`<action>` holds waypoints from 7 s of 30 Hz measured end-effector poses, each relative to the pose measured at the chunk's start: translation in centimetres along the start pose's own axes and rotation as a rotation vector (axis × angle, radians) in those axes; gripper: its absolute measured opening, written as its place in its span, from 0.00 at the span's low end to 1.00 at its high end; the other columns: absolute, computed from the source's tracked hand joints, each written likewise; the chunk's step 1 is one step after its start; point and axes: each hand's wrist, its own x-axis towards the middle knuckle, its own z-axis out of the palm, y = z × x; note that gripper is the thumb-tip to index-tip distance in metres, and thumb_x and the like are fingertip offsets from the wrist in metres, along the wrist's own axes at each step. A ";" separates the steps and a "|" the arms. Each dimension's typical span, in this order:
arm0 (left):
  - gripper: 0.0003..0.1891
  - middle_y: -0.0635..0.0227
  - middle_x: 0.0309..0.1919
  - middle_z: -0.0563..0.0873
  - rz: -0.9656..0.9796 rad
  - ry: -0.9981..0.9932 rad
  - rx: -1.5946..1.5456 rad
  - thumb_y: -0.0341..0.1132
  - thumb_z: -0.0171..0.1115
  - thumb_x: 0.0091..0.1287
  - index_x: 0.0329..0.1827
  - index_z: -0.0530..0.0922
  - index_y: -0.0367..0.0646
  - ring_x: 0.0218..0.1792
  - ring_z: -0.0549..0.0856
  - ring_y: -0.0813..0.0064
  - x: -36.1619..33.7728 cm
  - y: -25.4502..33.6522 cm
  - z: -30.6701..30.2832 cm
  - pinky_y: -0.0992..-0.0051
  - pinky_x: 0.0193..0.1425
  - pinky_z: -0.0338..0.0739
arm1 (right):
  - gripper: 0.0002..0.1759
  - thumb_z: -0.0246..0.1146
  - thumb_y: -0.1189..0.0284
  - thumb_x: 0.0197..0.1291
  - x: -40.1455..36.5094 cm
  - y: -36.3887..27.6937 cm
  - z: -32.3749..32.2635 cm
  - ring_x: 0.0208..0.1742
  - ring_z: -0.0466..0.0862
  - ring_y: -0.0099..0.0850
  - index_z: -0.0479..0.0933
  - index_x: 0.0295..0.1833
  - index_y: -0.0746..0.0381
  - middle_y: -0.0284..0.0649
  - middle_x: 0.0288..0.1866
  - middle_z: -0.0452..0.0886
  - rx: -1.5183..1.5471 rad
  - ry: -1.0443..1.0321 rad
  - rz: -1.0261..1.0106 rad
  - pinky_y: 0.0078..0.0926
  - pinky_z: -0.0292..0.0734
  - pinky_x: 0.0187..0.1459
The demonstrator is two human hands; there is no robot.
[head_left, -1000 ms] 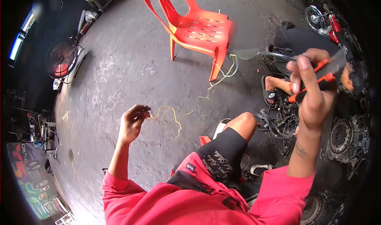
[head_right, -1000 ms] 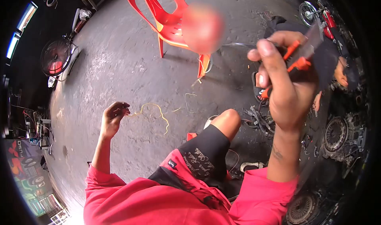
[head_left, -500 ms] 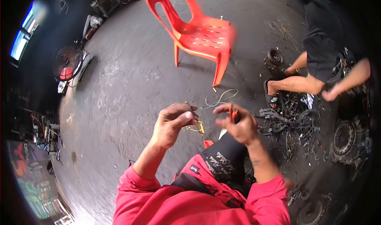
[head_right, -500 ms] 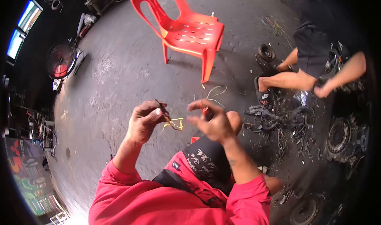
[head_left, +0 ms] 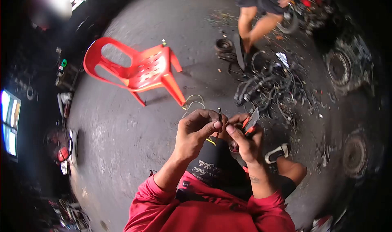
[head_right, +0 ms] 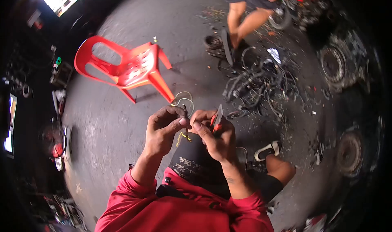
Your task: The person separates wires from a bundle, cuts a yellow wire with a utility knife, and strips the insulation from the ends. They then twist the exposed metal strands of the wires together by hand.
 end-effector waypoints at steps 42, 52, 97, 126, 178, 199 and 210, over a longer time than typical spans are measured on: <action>0.12 0.73 0.21 0.75 -0.488 -0.337 0.102 0.38 0.57 0.72 0.40 0.79 0.35 0.17 0.68 0.85 1.2 -5.9 7.6 0.83 0.19 0.61 | 0.02 0.60 0.79 0.58 -2.3 2.9 -10.7 0.23 0.74 0.18 0.77 0.33 0.66 0.33 0.25 0.78 -0.307 0.528 -0.372 0.21 0.69 0.25; 0.09 0.69 0.22 0.78 -0.383 -0.253 0.248 0.33 0.59 0.69 0.37 0.78 0.34 0.20 0.73 0.82 0.6 -2.8 6.3 0.82 0.23 0.65 | 0.07 0.67 0.75 0.53 -2.8 2.1 -18.1 0.31 0.74 0.21 0.75 0.31 0.64 0.30 0.27 0.77 -0.845 0.742 -0.085 0.21 0.72 0.38; 0.03 0.60 0.24 0.82 0.228 -0.785 0.844 0.25 0.68 0.58 0.30 0.81 0.35 0.25 0.82 0.64 1.8 1.4 4.0 0.70 0.30 0.73 | 0.08 0.59 0.83 0.56 -12.7 -0.7 -10.9 0.15 0.63 0.19 0.70 0.28 0.62 0.32 0.18 0.66 0.417 0.358 0.100 0.22 0.60 0.21; 0.19 0.74 0.10 0.67 -0.712 -0.230 -0.228 0.29 0.55 0.71 0.17 0.70 0.46 0.10 0.66 0.78 -3.9 -4.8 4.4 0.77 0.14 0.58 | 0.10 0.50 0.68 0.69 -12.9 1.3 -10.4 0.14 0.57 0.21 0.64 0.31 0.52 0.27 0.13 0.56 0.728 0.028 0.186 0.29 0.60 0.32; 0.29 0.55 0.59 0.75 0.453 -0.760 1.022 0.38 0.66 0.61 0.66 0.69 0.42 0.62 0.74 0.55 3.4 -16.1 9.0 0.60 0.64 0.68 | 0.10 0.56 0.63 0.66 -12.3 0.2 -15.7 0.26 0.67 0.23 0.76 0.43 0.58 0.26 0.22 0.64 0.496 0.217 -0.235 0.41 0.66 0.47; 0.17 0.50 0.52 0.81 0.197 -1.021 0.438 0.31 0.64 0.64 0.56 0.78 0.38 0.54 0.80 0.56 4.7 -16.0 10.8 0.63 0.57 0.74 | 0.07 0.57 0.79 0.63 -12.6 2.3 -18.2 0.24 0.72 0.26 0.73 0.45 0.68 0.36 0.22 0.71 0.212 0.426 -0.047 0.37 0.74 0.38; 0.12 0.74 0.27 0.77 -0.481 -0.628 0.253 0.40 0.55 0.72 0.38 0.76 0.39 0.31 0.75 0.82 2.6 -15.6 5.9 0.74 0.35 0.73 | 0.04 0.60 0.77 0.62 -11.2 8.3 -21.0 0.21 0.67 0.17 0.75 0.41 0.65 0.29 0.23 0.70 -0.547 0.406 -0.029 0.17 0.63 0.23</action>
